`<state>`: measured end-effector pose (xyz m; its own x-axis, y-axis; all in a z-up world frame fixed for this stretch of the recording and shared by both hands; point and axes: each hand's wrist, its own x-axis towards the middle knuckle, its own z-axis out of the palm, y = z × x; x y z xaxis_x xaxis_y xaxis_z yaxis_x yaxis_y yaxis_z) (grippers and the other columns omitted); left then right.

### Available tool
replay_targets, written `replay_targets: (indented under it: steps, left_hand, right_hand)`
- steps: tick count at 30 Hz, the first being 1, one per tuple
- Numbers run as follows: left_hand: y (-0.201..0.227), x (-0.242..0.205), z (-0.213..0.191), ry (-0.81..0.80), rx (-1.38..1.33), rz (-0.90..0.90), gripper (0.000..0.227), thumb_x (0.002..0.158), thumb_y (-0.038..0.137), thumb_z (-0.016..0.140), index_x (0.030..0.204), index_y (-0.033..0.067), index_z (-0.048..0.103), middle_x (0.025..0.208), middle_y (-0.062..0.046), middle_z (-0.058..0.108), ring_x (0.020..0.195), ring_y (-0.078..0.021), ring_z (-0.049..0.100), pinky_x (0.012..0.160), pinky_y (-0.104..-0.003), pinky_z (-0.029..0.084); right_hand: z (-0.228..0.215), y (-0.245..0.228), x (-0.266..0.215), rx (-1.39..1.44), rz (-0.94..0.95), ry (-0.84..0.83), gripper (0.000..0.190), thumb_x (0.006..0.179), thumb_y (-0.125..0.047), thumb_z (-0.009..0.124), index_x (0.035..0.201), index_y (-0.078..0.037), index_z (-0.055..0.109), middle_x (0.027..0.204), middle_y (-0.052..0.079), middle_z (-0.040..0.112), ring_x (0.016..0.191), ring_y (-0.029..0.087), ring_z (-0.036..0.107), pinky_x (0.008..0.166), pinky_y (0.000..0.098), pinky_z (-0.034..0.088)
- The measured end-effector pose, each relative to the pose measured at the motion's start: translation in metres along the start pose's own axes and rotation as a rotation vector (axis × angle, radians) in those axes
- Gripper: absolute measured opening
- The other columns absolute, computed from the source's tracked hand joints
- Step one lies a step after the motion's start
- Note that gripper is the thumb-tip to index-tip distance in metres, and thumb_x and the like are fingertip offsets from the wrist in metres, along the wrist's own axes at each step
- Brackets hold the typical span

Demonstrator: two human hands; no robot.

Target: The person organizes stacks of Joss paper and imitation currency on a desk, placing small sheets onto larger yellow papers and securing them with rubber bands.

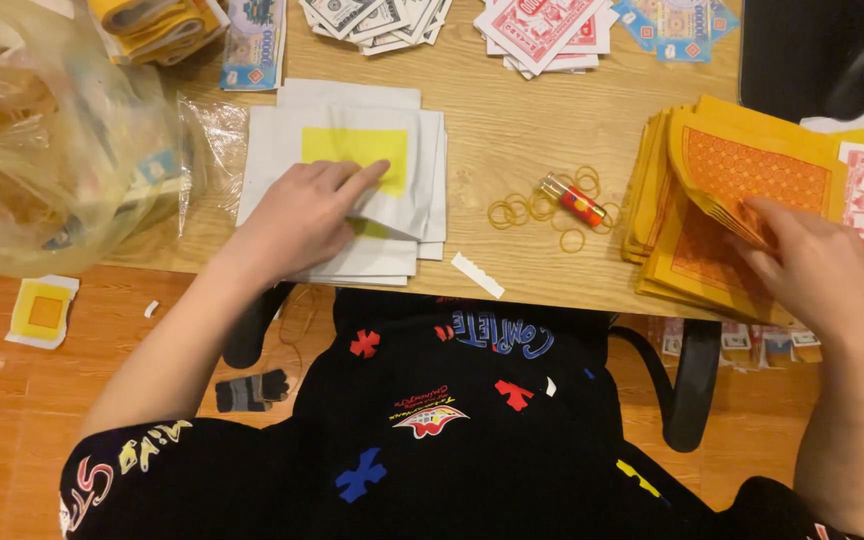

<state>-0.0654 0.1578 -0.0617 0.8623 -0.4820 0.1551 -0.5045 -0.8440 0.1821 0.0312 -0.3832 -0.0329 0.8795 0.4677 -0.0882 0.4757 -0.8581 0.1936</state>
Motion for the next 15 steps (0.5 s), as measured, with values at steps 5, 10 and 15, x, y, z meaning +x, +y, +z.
replay_targets:
  steps: [5,10,15]
  left_hand:
    - [-0.009,0.008,-0.011,-0.072,-0.146,-0.117,0.063,0.079,0.011,0.054,0.141,0.0039,0.046,0.106,-0.018,0.064,0.092,-0.033,0.061,0.08,-0.047,0.048]
    - [-0.007,0.002,-0.016,-0.169,-0.13,-0.006,0.066,0.07,0.021,0.068,0.134,0.0103,0.052,0.121,-0.023,0.052,0.108,-0.0391,0.053,0.088,-0.048,0.046]
    - [0.001,0.0,-0.003,-0.12,0.081,0.059,0.077,0.061,0.012,0.066,0.134,0.0129,0.044,0.115,-0.024,0.051,0.1,-0.0381,0.055,0.085,-0.046,0.047]
  right_hand:
    - [-0.003,0.001,-0.002,0.037,0.079,-0.001,0.034,0.1,-0.035,0.057,0.124,-0.011,0.057,0.092,0.021,0.071,0.082,0.045,0.067,0.072,0.0518,0.051]
    - [-0.011,-0.004,-0.001,0.047,0.108,-0.046,0.029,0.103,-0.035,0.056,0.106,-0.006,0.058,0.085,0.021,0.07,0.08,0.046,0.066,0.07,0.0516,0.049]
    - [-0.024,-0.015,0.001,0.15,0.175,-0.105,0.042,0.098,-0.032,0.055,0.134,-0.011,0.06,0.107,0.025,0.071,0.093,0.051,0.065,0.079,0.0562,0.05]
